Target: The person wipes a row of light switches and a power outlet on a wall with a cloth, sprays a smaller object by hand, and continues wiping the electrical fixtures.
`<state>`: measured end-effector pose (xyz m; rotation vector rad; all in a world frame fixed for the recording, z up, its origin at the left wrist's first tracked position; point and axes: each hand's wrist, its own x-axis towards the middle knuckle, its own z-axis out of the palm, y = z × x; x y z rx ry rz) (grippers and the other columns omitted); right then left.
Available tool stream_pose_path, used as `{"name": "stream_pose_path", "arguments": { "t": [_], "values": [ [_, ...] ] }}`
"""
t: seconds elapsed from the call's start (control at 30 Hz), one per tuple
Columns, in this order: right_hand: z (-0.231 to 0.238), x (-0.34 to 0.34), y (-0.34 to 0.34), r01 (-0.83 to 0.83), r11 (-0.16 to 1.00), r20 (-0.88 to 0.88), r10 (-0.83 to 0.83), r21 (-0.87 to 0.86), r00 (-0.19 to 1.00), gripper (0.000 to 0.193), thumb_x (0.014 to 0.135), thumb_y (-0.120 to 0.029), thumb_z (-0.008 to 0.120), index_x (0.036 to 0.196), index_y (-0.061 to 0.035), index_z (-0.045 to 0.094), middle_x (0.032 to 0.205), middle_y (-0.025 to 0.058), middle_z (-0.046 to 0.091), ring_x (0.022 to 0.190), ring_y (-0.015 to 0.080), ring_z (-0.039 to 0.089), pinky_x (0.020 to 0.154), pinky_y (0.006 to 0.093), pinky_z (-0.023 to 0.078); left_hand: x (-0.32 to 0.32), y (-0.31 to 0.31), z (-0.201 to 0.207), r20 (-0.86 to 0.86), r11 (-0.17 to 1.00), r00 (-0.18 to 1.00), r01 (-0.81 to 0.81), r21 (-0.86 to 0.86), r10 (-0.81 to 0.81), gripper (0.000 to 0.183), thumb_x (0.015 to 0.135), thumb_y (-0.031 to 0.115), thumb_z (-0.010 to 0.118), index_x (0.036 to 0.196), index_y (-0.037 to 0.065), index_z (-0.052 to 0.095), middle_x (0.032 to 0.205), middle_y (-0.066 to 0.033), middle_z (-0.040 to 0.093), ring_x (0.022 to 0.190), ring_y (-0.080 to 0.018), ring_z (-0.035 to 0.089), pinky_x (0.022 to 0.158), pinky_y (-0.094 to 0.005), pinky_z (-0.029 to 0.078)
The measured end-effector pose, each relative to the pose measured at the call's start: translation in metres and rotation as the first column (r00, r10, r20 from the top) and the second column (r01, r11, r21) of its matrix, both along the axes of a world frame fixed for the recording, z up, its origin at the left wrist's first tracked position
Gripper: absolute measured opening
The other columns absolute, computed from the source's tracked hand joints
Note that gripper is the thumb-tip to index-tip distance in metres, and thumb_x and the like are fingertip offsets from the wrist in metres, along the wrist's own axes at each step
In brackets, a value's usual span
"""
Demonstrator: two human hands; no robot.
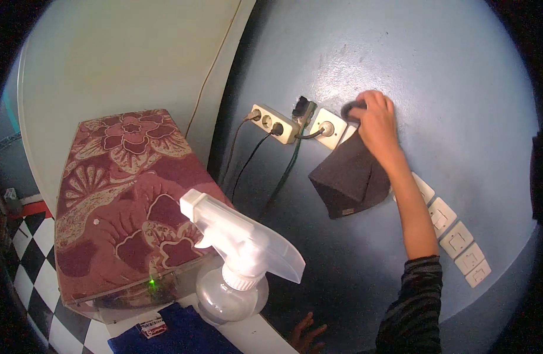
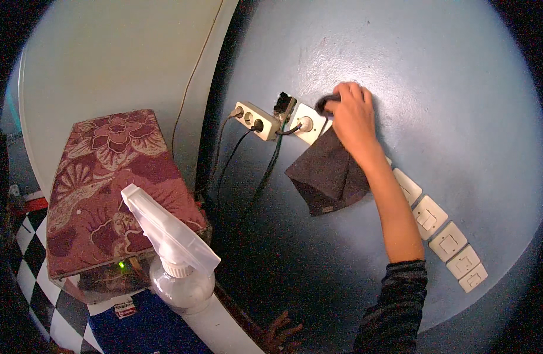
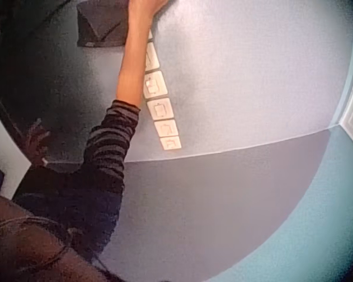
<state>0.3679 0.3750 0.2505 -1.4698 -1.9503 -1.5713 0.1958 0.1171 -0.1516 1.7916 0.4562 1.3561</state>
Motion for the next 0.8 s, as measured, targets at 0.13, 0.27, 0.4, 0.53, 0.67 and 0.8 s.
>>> {"name": "stream_pose_path", "arguments": {
  "t": [0.13, 0.27, 0.4, 0.53, 0.67, 0.8],
  "values": [
    [0.011, -0.002, 0.030, -0.076, 0.989, 0.048, 0.083, -0.125, 0.995, 0.025, 0.072, -0.003, 0.062, 0.087, -0.0159, 0.077, 0.109, 0.0070, 0.059, 0.118, 0.0244, 0.046, 0.100, 0.0384, 0.035, 0.002, -0.009, 0.005, 0.137, 0.978, 0.988, 0.101, -0.184, -0.076, 0.041, 0.084, 0.004, 0.066, 0.124, 0.010, 0.061, 0.151, -0.0162, 0.029, 0.129, -0.0344, 0.043, 0.104, -0.0460, 0.040],
    [-0.002, -0.012, 0.056, 0.062, 0.965, 0.207, -0.008, -0.255, 0.978, 0.026, 0.071, -0.004, 0.063, 0.084, -0.0222, 0.077, 0.115, 0.0036, 0.059, 0.128, 0.0242, 0.042, 0.106, 0.0430, 0.032, 0.006, -0.011, 0.000, 0.188, 0.985, 0.982, 0.065, -0.159, -0.034, 0.043, 0.083, 0.000, 0.064, 0.124, 0.010, 0.060, 0.151, -0.0162, 0.029, 0.130, -0.0352, 0.042, 0.104, -0.0465, 0.040],
    [-0.006, -0.013, 0.062, 0.101, 0.975, 0.292, -0.039, -0.199, 0.956, 0.020, 0.074, -0.009, 0.063, 0.081, -0.0215, 0.077, 0.110, 0.0046, 0.062, 0.127, 0.0256, 0.044, 0.107, 0.0497, 0.030, 0.011, -0.015, 0.008, 0.690, 0.775, 0.723, 0.427, -0.466, 0.017, 0.043, 0.083, 0.002, 0.066, 0.125, 0.009, 0.059, 0.152, -0.0167, 0.028, 0.128, -0.0356, 0.044, 0.104, -0.0473, 0.040],
    [-0.013, -0.014, 0.062, 0.148, 0.986, 0.282, -0.121, -0.076, 0.952, 0.014, 0.075, -0.013, 0.062, 0.078, -0.0103, 0.076, 0.107, 0.0103, 0.064, 0.124, 0.0279, 0.048, 0.107, 0.0527, 0.029, -0.006, 0.003, 0.008, 0.027, 1.000, 1.000, 0.016, 0.025, -0.016, 0.043, 0.084, 0.004, 0.067, 0.126, 0.009, 0.059, 0.153, -0.0177, 0.025, 0.129, -0.0361, 0.043, 0.105, -0.0475, 0.040],
    [-0.017, -0.008, 0.042, 0.187, 0.982, 0.252, -0.172, -0.038, 0.952, 0.014, 0.073, -0.009, 0.061, 0.076, -0.0029, 0.073, 0.108, 0.0153, 0.064, 0.127, 0.0302, 0.045, 0.107, 0.0538, 0.028, 0.004, 0.004, -0.005, 0.061, 0.999, 0.997, 0.038, 0.000, -0.038, 0.043, 0.084, 0.006, 0.067, 0.126, 0.009, 0.058, 0.153, -0.0182, 0.025, 0.129, -0.0364, 0.043, 0.105, -0.0479, 0.039],
    [-0.012, -0.007, 0.013, 0.140, 0.987, 0.103, -0.132, -0.078, 0.986, 0.019, 0.074, -0.003, 0.059, 0.083, -0.0045, 0.075, 0.120, 0.0165, 0.059, 0.132, 0.0314, 0.039, 0.109, 0.0513, 0.024, 0.006, 0.004, -0.012, 0.062, 0.999, 0.997, 0.051, 0.008, -0.051, 0.044, 0.084, 0.006, 0.067, 0.127, 0.009, 0.058, 0.152, -0.0185, 0.026, 0.130, -0.0366, 0.042, 0.105, -0.0483, 0.039]
  ]
}}
